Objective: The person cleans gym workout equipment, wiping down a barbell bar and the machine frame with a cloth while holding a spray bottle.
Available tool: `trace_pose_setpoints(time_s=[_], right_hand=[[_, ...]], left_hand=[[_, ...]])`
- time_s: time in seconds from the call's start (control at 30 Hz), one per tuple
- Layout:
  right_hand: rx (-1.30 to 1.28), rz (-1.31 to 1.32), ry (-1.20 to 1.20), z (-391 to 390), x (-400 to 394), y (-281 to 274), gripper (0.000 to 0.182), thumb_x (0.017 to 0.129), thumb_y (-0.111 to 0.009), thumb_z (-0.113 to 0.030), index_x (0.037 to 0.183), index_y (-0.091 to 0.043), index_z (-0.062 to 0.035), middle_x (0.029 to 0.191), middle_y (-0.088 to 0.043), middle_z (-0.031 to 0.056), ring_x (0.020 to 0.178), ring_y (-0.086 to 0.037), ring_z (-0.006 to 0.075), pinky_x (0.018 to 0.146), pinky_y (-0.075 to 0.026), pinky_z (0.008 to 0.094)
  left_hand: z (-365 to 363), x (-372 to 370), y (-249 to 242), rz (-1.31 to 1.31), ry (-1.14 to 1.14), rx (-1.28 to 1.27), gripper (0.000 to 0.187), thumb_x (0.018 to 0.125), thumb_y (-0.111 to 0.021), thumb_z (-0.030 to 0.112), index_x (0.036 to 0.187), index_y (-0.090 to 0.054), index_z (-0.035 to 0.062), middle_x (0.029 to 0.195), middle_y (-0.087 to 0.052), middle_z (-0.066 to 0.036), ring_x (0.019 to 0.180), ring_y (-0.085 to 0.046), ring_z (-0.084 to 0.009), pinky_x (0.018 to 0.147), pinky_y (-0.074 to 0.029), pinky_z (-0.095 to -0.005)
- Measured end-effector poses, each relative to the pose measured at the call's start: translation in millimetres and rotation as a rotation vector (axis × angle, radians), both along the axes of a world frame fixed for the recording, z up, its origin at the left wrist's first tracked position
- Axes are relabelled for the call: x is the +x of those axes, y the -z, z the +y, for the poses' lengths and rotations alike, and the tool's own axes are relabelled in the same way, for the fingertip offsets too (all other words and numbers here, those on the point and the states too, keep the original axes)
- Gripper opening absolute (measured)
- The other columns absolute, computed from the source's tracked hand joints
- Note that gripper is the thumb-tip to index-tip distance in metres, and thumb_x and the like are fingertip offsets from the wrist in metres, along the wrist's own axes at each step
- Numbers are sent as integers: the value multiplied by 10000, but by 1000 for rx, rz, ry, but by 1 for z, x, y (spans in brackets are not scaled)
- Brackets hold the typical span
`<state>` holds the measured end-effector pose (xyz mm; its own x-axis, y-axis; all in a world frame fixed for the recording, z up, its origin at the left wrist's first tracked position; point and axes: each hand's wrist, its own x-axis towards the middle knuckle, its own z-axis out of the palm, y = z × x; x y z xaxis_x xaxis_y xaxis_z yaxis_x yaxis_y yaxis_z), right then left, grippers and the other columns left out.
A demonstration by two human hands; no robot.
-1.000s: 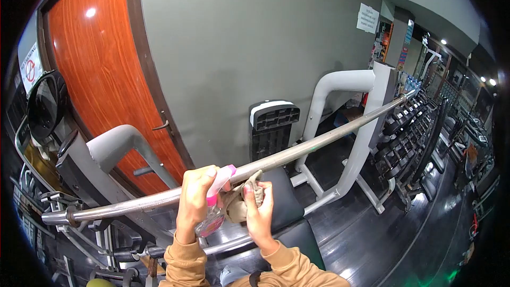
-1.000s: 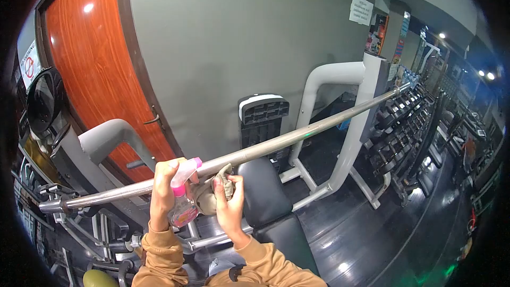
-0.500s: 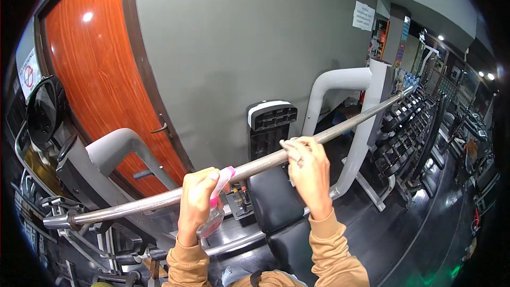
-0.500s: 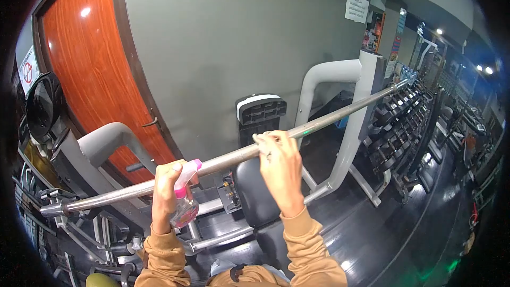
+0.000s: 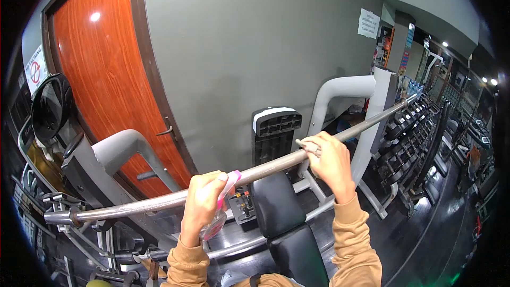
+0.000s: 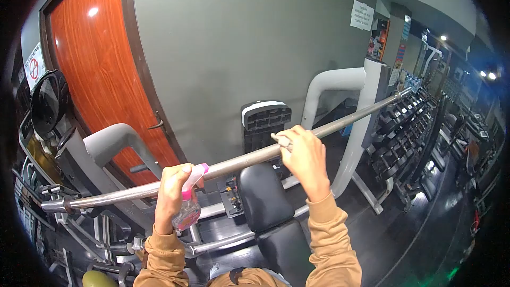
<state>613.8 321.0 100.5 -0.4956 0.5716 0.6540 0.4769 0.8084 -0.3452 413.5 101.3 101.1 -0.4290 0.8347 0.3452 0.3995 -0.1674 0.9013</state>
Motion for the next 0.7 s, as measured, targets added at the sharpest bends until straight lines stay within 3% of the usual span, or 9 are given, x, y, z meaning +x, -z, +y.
trace_pose_setpoints(time_s=[0.13,0.17,0.3,0.37,0.5,0.63,0.7], right_hand=[[134,-93,-194,-25,-26,0,188,763,-709,-74,937,-740,-137,926,-664,36,873,-639,270,754,-559,406],[100,-114,-235,-34,-30,-4,236,759,-723,-73,986,-750,-130,928,-681,29,850,-638,270,771,-546,386],[45,-77,-356,-23,-20,-3,256,777,-711,-84,1006,-750,-191,967,-671,-5,885,-636,253,787,-556,389],[92,-113,-253,-9,-8,-4,281,802,-695,-105,1033,-765,-249,978,-682,-11,890,-649,255,787,-557,392],[47,-191,41,19,13,-15,174,828,-678,-133,927,-798,-212,924,-701,10,860,-658,280,758,-558,415],[157,-185,-64,5,-2,-10,169,794,-658,-90,876,-784,-167,908,-702,40,850,-656,293,764,-561,423],[168,-156,-255,-17,-16,-5,291,761,-662,-41,1004,-749,-177,975,-690,21,867,-645,272,752,-568,411]], left_hand=[[9,2,-3,-11,1,-7,525,1014,-438,374,775,-669,-31,682,-657,-89,474,-599,-167,467,-461,-285],[11,3,-4,-30,1,-11,521,1015,-435,367,773,-671,-29,684,-658,-88,480,-601,-167,472,-463,-286],[27,9,-6,-18,65,11,517,1013,-440,364,785,-679,-34,693,-665,-95,486,-605,-172,481,-468,-287],[34,14,-9,-44,108,-5,517,1010,-445,364,803,-686,-43,705,-671,-105,484,-605,-183,482,-469,-293],[45,13,-10,-65,168,12,506,1019,-452,343,783,-668,-49,691,-643,-106,502,-613,-181,490,-465,-303],[56,12,-8,-48,215,16,521,1003,-446,364,797,-676,-56,716,-675,-116,486,-623,-199,476,-476,-295],[61,13,-8,-69,245,56,528,1003,-435,364,794,-668,-61,713,-672,-120,481,-627,-207,477,-477,-297]])
